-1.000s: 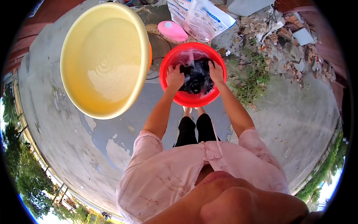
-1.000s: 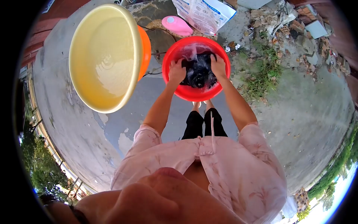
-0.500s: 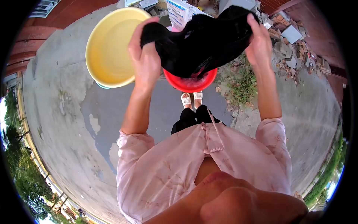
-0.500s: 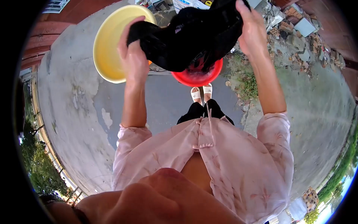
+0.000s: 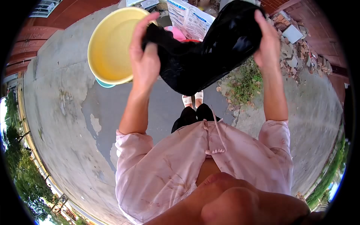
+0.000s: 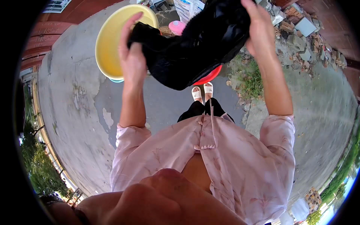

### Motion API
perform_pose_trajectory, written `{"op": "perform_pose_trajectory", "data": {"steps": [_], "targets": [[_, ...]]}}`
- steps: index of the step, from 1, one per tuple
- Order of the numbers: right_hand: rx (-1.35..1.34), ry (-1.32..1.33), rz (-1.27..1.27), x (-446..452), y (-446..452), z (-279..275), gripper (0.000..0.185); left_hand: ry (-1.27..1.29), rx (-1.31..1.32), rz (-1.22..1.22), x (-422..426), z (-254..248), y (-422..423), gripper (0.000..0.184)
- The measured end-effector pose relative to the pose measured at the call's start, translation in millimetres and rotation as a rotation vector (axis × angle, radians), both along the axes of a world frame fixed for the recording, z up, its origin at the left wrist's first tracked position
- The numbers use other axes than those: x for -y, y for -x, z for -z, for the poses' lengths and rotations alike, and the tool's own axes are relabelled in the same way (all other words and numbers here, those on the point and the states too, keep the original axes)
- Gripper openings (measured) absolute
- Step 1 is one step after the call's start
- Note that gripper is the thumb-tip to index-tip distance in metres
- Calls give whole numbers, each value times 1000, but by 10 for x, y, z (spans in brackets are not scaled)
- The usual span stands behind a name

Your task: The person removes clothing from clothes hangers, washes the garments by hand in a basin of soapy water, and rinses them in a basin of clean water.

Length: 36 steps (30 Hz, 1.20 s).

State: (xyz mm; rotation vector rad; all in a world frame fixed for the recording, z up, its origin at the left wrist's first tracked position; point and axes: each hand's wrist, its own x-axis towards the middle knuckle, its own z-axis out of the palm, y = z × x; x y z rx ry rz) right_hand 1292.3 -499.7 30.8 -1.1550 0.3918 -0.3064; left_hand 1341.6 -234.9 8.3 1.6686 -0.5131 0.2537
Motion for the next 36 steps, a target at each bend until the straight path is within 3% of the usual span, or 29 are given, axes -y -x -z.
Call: {"op": "perform_pose_trajectory", "data": {"steps": [1, 2, 4, 6, 7, 9, 10, 12, 13, 16, 19, 20, 21, 23, 25, 26, 27, 28, 29, 31, 32, 33, 35, 36], "targets": [[-195, 95, 11, -102, -47, 307, 38, -23, -219, 43, 56, 480, 20, 52], [-117, 61, -88, 45, -159, 1083, 39, 17, -448, 81, 96, 1082, 6, 53], [-285, 258, -129, 54, -164, 2297, 42, 92, -667, 56, 106, 2368, 38, 53], [-454, 595, -174, -43, -49, 3365, 44, -215, -700, -92, -41, 3801, 100, 53], [-529, 790, -194, -102, 6, 3754, 45, -217, -702, -95, 13, 3953, 147, 53], [-625, 741, -319, -311, 88, 4247, 50, -475, -596, -295, 293, 4132, 393, 65], [-708, 731, -433, -412, 82, 4365, 51, -639, -582, -211, 405, 4132, 472, 72], [-447, 914, -384, -560, 174, 4993, 52, -998, -534, -55, 587, 4151, 521, 85], [-334, 1023, -355, -606, 196, 5212, 54, -1006, -547, -52, 612, 4215, 527, 85], [-573, 1150, -380, -755, 146, 5156, 50, -1067, -610, 58, 675, 4360, 411, 83], [-655, 1012, -438, -687, 16, 5421, 43, -1016, -619, 45, 665, 4864, 332, 79], [-757, 971, -559, -644, -88, 5357, 40, -996, -618, 8, 672, 4916, 293, 61], [-759, 971, -564, -618, -78, 5661, 40, -996, -623, 7, 696, 4978, 206, 61], [-692, 1056, -727, -572, -14, 6237, 44, -1173, -944, 276, 734, 5105, 15, 45], [-391, 602, -704, -494, 49, 6452, 47, -1176, -882, 369, 766, 4949, -118, 42], [-738, 685, -694, -482, 99, 6551, 49, -1176, -814, 462, 773, 4814, -181, 39], [-767, 593, -677, -438, 118, 6492, 50, -1174, -744, 558, 743, 4750, -192, 38], [-797, 502, -656, -404, 119, 6366, 51, -1208, -381, 503, 391, 6135, 131, 39], [-826, 414, -632, -363, 136, 6290, 53, -1208, -377, 499, 362, 6153, 37, 39], [-844, 867, -674, -343, -107, 5815, 48, -1356, -573, 547, 366, 5880, -161, 43], [-847, 1021, -679, -308, -189, 5599, 47, -870, -966, 92, 356, 5364, -153, 39], [-909, 714, -455, -271, -199, 5379, 42, -756, -995, -48, 353, 4812, -159, 39], [-960, 87, -13, -244, -116, 4959, 37, -580, -857, -178, 229, 4395, -114, 36], [-951, 88, -10, -194, -72, 4810, 37, -578, -849, -177, 155, 4271, -84, 36]]}}
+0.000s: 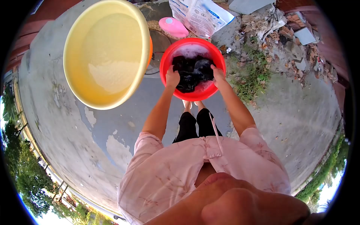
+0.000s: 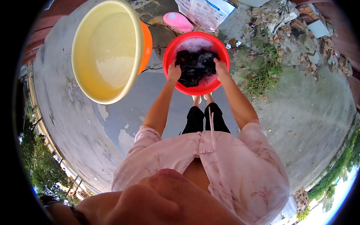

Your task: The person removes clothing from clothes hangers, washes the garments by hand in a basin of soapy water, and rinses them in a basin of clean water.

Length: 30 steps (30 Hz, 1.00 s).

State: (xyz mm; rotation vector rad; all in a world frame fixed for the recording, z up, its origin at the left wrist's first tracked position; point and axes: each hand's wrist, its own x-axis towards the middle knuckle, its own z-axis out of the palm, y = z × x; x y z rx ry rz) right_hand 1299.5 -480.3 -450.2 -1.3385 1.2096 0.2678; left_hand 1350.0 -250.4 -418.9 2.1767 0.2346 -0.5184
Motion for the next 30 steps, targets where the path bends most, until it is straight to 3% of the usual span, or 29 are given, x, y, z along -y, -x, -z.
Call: {"op": "perform_pose_trajectory", "data": {"steps": [2, 3, 5, 13, 16, 17, 18, 19, 20, 23, 25, 26, 28, 29, 30], "targets": [[162, -368, 173, 96, 86, -338, 46, 179, 102, -101, -138, -270, 67, 39], [172, -369, 170, 107, 113, -560, 46, 180, 112, -101, -158, -478, 122, 39], [382, -451, 125, 136, 152, -1163, 39, 485, 143, -144, -144, -1093, 199, 43], [834, -350, 36, 72, 251, -3838, 41, 983, 279, -136, -222, -3546, 326, 40], [1086, -345, -53, 142, 395, -4696, 39, 1220, 499, -115, -365, -4408, 480, 38], [1250, -482, -123, 190, 468, -4905, 35, 1270, 625, -62, -441, -4579, 507, 39], [1270, -434, -55, 247, 511, -5071, 32, 747, 1133, 88, -561, -4698, 468, 41], [1462, -698, -138, 358, 569, -5138, 43, 446, 1341, 182, -585, -4768, 472, 42], [1465, -695, -141, 358, 590, -5157, 43, 150, 1559, 226, -610, -4838, 478, 44], [1558, -791, -201, 348, 602, -5147, 46, 752, 1290, -35, -407, -4925, 589, 49], [1614, -859, -241, 339, 577, -5116, 48, 1067, 913, -110, -394, -4850, 543, 52], [1285, -461, 82, 224, 571, -4975, 33, 1030, 867, -29, -361, -4606, 474, 51], [990, -239, 66, 42, 396, -4454, 38, 715, 685, 67, -219, -4039, 390, 47], [857, -256, 22, 64, 298, -4023, 49, 739, 479, 85, -181, -3597, 319, 42], [769, -213, -21, 100, 180, -3448, 49, 765, 301, 32, -134, -3079, 219, 39]]}}
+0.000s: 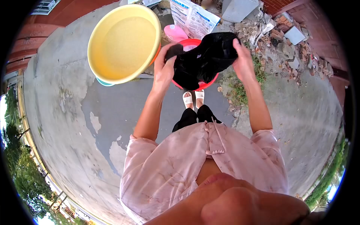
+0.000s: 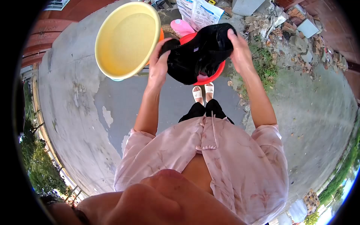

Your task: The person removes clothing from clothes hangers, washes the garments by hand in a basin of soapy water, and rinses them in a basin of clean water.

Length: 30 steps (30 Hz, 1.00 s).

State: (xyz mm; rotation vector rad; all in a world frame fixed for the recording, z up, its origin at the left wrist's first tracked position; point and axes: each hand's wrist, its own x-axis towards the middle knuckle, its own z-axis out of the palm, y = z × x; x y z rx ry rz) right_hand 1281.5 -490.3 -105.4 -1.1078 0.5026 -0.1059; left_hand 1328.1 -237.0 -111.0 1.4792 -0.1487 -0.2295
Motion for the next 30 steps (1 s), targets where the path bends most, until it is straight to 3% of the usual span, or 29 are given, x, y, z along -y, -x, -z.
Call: {"op": "perform_pose_trajectory", "data": {"steps": [1, 3, 5, 7, 8, 10, 14, 15, 17, 18, 19, 21, 22, 25, 27, 28, 29, 30], "targets": [[-87, 55, -33, 7, -26, 568, 49, 43, -193, -19, 23, 557, -40, 37], [-233, 497, -284, -25, 28, 1356, 54, -248, -145, -112, 32, 1727, -22, 36], [-147, 1096, -267, -35, 136, 2882, 52, -362, -159, 5, 16, 2460, 58, 43], [-457, 952, -438, -262, 120, 2899, 53, -776, 69, -54, 263, 2911, 305, 59], [-354, 1024, -444, -313, 78, 3116, 52, -777, 63, -56, 374, 2886, 330, 59], [-218, 1174, -445, -468, 126, 3495, 48, -1133, -18, 277, 528, 2810, 400, 70], [-358, 1446, -474, -644, 89, 3741, 44, -1330, 77, 312, 589, 3381, 394, 69], [-369, 1441, -487, -631, 30, 3704, 44, -1330, 63, 322, 582, 3464, 356, 69], [-635, 1120, -740, -542, -160, 3637, 43, -1289, -61, 438, 584, 3577, 220, 69], [-663, 1112, -692, -558, -150, 3866, 44, -1273, -59, 382, 595, 3580, 190, 56], [-666, 1111, -697, -538, -174, 4094, 44, -1273, -65, 383, 605, 3610, 99, 56], [-791, 1140, -952, -475, -305, 4226, 43, -1377, -369, 760, 590, 3995, -43, 42], [-856, 1079, -1090, -449, -379, 4123, 41, -1327, -323, 681, 548, 4164, 0, 34], [-819, 1158, -1310, -448, -485, 4237, 39, -1143, -153, 621, 266, 4573, 143, 32], [-650, 1320, -1378, -406, -558, 4181, 38, -1021, 114, 277, 172, 4705, 257, 29], [-524, 1446, -1400, -358, -571, 4096, 39, -1165, 14, 544, 212, 4681, 79, 32], [-436, 1540, -1383, -308, -588, 3944, 39, -1298, -84, 811, 316, 4359, -219, 39], [-497, 1065, -816, -202, -441, 3982, 41, -1362, -137, 941, 360, 4030, -327, 44]]}}
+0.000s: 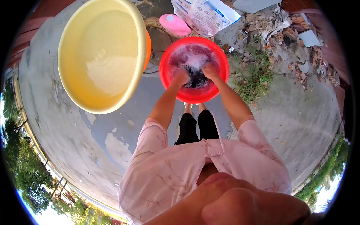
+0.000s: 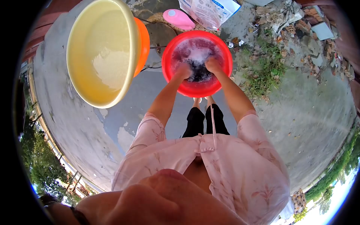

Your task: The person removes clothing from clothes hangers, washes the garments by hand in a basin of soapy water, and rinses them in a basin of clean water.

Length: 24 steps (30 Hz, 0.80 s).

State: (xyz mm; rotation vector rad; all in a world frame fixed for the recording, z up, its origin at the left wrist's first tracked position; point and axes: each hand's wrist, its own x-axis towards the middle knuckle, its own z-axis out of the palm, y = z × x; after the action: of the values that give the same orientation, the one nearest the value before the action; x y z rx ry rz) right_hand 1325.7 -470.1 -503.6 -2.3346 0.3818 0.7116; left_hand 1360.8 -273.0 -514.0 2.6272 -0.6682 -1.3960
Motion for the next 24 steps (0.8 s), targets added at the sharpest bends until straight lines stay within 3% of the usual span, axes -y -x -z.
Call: {"op": "perform_pose_trajectory", "data": {"steps": [1, 3, 4, 5, 7, 8, 10, 11, 13, 15, 17, 18, 19, 21, 23, 24], "targets": [[110, -34, 108, 56, 65, -21, 44, -86, -84, 90, 46, -345, -111, 48], [81, -97, 313, 199, 69, -658, 43, -22, 330, -354, -31, -1102, 96, 49], [30, -314, 494, 299, 134, -682, 41, 57, 292, -413, -76, -1330, 85, 44], [40, -316, 492, 296, 185, -925, 41, 60, 302, -413, -128, -1555, 127, 44], [195, -526, 635, 325, 224, -1561, 47, 370, 389, -635, -168, -1833, 153, 42], [211, -530, 632, 316, 283, -1836, 47, 377, 404, -631, -176, -2051, 188, 42], [605, -227, 135, 315, 310, -2222, 75, 837, 471, -645, -142, -2379, 169, 41], [624, -230, 132, 245, 352, -2571, 75, 843, 490, -639, -101, -2726, 206, 41], [515, -465, 28, 55, 297, -3211, 96, 1123, 601, -556, 98, -3392, 180, 43], [543, -491, 28, -78, 308, -3669, 92, 1172, 482, -535, 183, -3985, 224, 42], [740, -410, -94, -106, 280, -3892, 78, 1217, 359, -512, 190, -4498, 289, 41], [918, -409, -170, -122, 238, -4091, 60, 1331, 265, -486, 156, -4701, 289, 46], [908, -450, -129, -120, 242, -4299, 46, 1436, 163, -456, 98, -4902, 318, 52], [964, -588, -33, -162, 281, -4730, 39, 1619, 97, -375, -80, -5276, 402, 71], [1029, -577, -58, -232, 318, -5236, 37, 1635, 351, -313, -384, -5468, 387, 79], [1154, -488, -192, -227, 290, -5438, 50, 1640, 378, -393, -571, -5471, 362, 85]]}}
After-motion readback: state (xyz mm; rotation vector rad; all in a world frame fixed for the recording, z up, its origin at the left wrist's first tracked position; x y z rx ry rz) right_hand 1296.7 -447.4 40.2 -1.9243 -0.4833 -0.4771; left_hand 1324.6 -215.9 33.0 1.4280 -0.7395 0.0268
